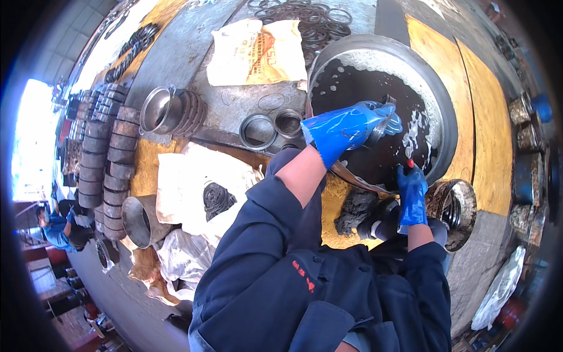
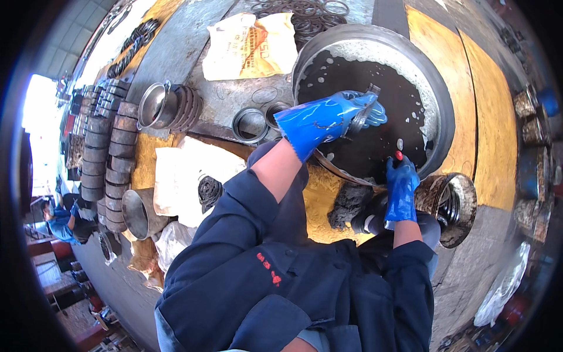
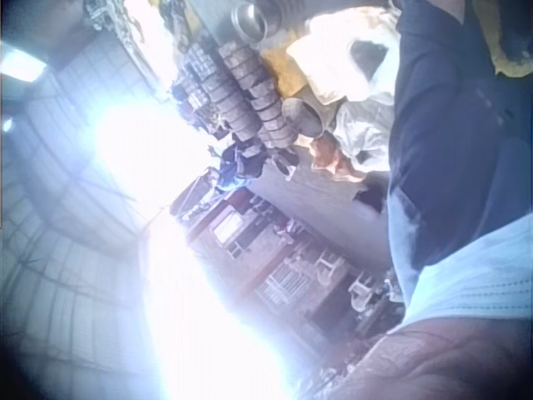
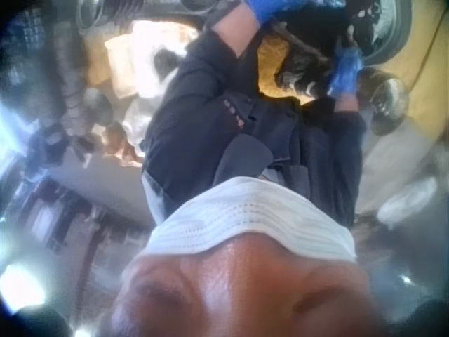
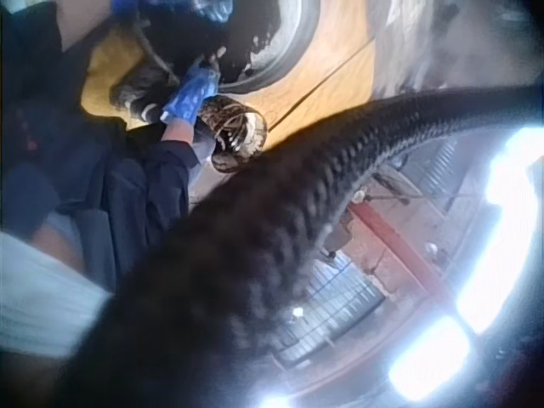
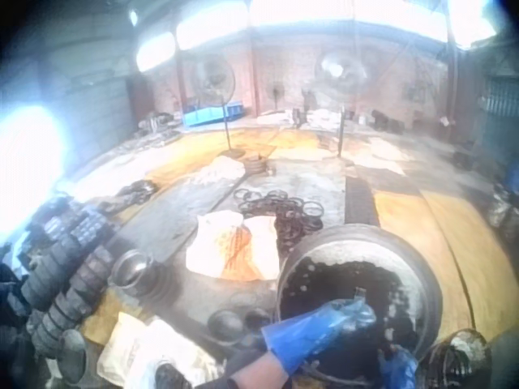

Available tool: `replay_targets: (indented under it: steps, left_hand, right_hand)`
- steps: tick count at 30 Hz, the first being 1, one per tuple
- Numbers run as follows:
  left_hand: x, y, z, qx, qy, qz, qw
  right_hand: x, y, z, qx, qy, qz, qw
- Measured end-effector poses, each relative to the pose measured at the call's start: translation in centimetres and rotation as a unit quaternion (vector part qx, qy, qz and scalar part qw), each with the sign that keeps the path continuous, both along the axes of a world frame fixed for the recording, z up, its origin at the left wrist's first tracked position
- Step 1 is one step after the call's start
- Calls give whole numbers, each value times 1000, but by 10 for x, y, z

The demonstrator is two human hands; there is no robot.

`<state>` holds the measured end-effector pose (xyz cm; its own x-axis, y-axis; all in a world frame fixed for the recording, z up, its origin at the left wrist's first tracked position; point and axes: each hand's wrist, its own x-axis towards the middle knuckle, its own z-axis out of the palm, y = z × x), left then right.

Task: The person cleans various metal rings and circular machine components using a brush inside a large basin of dark liquid, then moves them to a smaller bucket.

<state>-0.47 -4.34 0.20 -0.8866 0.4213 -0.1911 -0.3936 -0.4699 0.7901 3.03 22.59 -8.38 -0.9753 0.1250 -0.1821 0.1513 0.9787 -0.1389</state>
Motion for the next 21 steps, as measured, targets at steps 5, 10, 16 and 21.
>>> replay_targets:
  steps: [5,10,16,21]
  left_hand:
    - [0,2,13,44,-21,83,995]
    - [-17,-65,49,214,-97,145,961]
    - [16,-205,54,261,49,154,952]
    - [51,-283,-8,81,-73,337,935]
  right_hand:
    - [1,3,10,-18,0,12,1000]
    - [-2,-2,12,10,-3,-10,1000]
    - [-5,-4,12,5,20,-9,1000]
    - [-5,6,7,-8,-9,-16,1000]
